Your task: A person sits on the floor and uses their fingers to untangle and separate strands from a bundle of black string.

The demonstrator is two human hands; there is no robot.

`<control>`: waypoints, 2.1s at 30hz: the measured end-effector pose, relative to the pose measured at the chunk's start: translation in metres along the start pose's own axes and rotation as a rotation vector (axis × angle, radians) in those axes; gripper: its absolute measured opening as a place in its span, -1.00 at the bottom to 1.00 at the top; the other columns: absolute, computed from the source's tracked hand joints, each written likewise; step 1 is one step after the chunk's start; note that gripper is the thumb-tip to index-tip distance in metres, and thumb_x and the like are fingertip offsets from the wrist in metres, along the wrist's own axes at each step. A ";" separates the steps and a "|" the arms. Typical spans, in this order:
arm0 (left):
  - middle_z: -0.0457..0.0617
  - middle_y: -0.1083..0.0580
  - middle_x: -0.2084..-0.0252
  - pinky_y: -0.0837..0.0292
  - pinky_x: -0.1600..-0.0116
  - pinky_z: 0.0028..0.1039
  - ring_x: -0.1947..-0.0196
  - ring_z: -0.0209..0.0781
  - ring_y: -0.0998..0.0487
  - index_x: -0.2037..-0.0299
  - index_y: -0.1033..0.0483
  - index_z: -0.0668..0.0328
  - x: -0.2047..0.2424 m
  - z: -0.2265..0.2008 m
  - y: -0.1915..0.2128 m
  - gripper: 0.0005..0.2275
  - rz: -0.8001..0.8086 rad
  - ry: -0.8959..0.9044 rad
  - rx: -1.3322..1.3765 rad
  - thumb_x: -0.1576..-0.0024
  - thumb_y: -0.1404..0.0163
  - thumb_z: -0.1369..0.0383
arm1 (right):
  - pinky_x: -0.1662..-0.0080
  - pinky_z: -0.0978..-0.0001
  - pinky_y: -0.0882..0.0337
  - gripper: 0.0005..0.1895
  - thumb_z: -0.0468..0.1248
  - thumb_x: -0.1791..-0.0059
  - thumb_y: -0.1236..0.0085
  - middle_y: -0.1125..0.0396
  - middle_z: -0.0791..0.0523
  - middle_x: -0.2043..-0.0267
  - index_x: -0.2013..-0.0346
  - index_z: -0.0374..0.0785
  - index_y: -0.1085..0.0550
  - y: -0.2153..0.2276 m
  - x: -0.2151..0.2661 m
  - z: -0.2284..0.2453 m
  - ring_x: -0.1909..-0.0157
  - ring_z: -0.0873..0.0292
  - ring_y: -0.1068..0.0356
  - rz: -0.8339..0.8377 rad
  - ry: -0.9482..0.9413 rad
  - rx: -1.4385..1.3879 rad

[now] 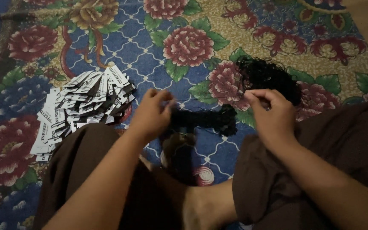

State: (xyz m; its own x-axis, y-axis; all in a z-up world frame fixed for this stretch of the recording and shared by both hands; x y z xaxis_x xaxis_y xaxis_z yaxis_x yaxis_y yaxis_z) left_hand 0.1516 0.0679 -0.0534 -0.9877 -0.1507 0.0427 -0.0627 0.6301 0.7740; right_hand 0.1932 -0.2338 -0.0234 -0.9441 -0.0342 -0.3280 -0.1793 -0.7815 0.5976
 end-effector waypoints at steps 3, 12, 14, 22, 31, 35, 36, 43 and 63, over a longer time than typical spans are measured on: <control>0.15 -0.45 0.06 -0.47 -0.10 0.05 -0.03 0.35 -0.54 0.10 -0.57 -0.06 0.019 0.025 0.018 -0.78 0.045 0.156 -0.143 -0.23 0.02 0.09 | 0.19 0.22 -0.42 -0.86 -0.12 0.00 -0.40 -0.48 0.07 0.35 0.22 -0.05 -0.67 -0.011 0.003 -0.015 0.24 -0.01 -0.50 0.062 -0.178 0.021; -0.03 -0.65 0.19 -0.50 -0.09 -0.06 0.00 0.16 -0.61 0.16 -0.71 -0.33 0.012 0.096 -0.008 -0.79 0.088 0.418 -0.165 -0.13 -0.05 0.03 | 0.22 0.31 -0.44 -0.90 -0.09 0.17 -0.39 -0.52 0.15 0.45 0.37 0.12 -0.69 -0.037 0.013 -0.050 0.27 0.02 -0.54 0.292 -0.438 0.122; -0.05 -0.65 0.20 -0.50 -0.06 -0.11 0.01 0.17 -0.62 0.16 -0.72 -0.34 0.012 0.104 -0.005 -0.81 0.069 0.472 -0.126 -0.12 -0.08 0.05 | 0.18 0.27 -0.46 -0.89 -0.07 0.15 -0.38 -0.54 0.14 0.40 0.36 0.14 -0.69 -0.042 0.014 -0.045 0.20 -0.01 -0.54 0.330 -0.420 0.156; -0.04 -0.66 0.28 -0.53 0.00 -0.19 0.07 0.15 -0.65 0.25 -0.75 -0.22 0.018 0.102 -0.004 -0.85 0.020 0.544 -0.093 -0.03 -0.21 0.14 | 0.05 0.22 -0.47 -0.78 0.09 0.16 -0.33 -0.58 0.15 0.26 0.30 0.19 -0.70 -0.068 0.021 -0.088 0.02 -0.05 -0.53 0.455 -0.505 0.203; -0.04 -0.63 0.14 -0.52 -0.08 -0.14 -0.05 0.09 -0.61 0.11 -0.69 -0.09 0.022 0.078 0.004 -0.76 0.062 0.540 -0.120 -0.10 -0.18 0.10 | 0.03 0.16 -0.47 -0.67 0.16 0.18 -0.33 -0.56 0.04 0.31 0.28 0.10 -0.69 -0.067 0.017 -0.088 0.04 -0.12 -0.53 0.418 -0.455 0.197; -0.01 -0.60 0.07 -0.50 -0.13 -0.09 -0.11 0.13 -0.57 0.07 -0.66 -0.08 0.025 0.068 0.010 -0.75 0.038 0.539 -0.103 -0.12 -0.18 0.11 | 0.02 0.12 -0.46 -0.75 0.09 0.13 -0.32 -0.53 0.07 0.31 0.26 0.13 -0.68 -0.058 0.003 -0.107 0.03 -0.10 -0.51 0.344 -0.454 0.254; -0.01 -0.58 0.03 -0.49 -0.15 -0.09 -0.13 0.13 -0.55 0.06 -0.65 -0.08 0.026 0.067 0.012 -0.75 0.031 0.546 -0.103 -0.13 -0.17 0.10 | 0.04 0.16 -0.46 -0.82 0.08 0.11 -0.30 -0.52 0.16 0.33 0.29 0.23 -0.67 -0.058 -0.002 -0.116 0.05 -0.03 -0.51 0.318 -0.449 0.291; 0.09 -0.51 0.04 -0.46 -0.19 -0.06 -0.14 0.21 -0.51 0.05 -0.60 -0.05 0.022 0.066 0.012 -0.73 0.024 0.463 -0.154 -0.16 -0.13 0.08 | 0.00 0.11 -0.46 -0.69 -0.09 0.06 -0.29 -0.54 0.13 0.12 0.01 0.16 -0.61 -0.066 -0.030 -0.090 -0.05 -0.05 -0.49 0.393 -0.252 0.321; 0.20 -0.55 0.02 -0.54 0.02 -0.09 0.01 0.31 -0.58 -0.14 -0.46 0.07 0.035 -0.028 -0.017 -0.47 0.039 -0.133 0.293 0.08 -0.35 0.36 | 0.03 0.29 -0.45 -0.93 -0.22 0.03 -0.30 -0.42 0.18 0.25 0.29 0.01 -0.55 -0.046 0.003 0.036 0.12 0.07 -0.49 0.120 0.579 0.111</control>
State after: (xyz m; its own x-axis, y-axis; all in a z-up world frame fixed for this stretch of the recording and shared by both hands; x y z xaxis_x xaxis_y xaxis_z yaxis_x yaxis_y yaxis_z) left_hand 0.1221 0.0304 -0.0469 -0.9990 -0.0339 -0.0289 -0.0443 0.8286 0.5580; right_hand 0.1891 -0.1751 -0.0257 -0.6610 -0.4762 -0.5799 -0.1380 -0.6825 0.7178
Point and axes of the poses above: each hand's wrist, its own x-axis away from the middle knuckle, its own y-axis out of the back of the hand, z = x × y, the point moved 10 cm from there along -x, towards the middle knuckle
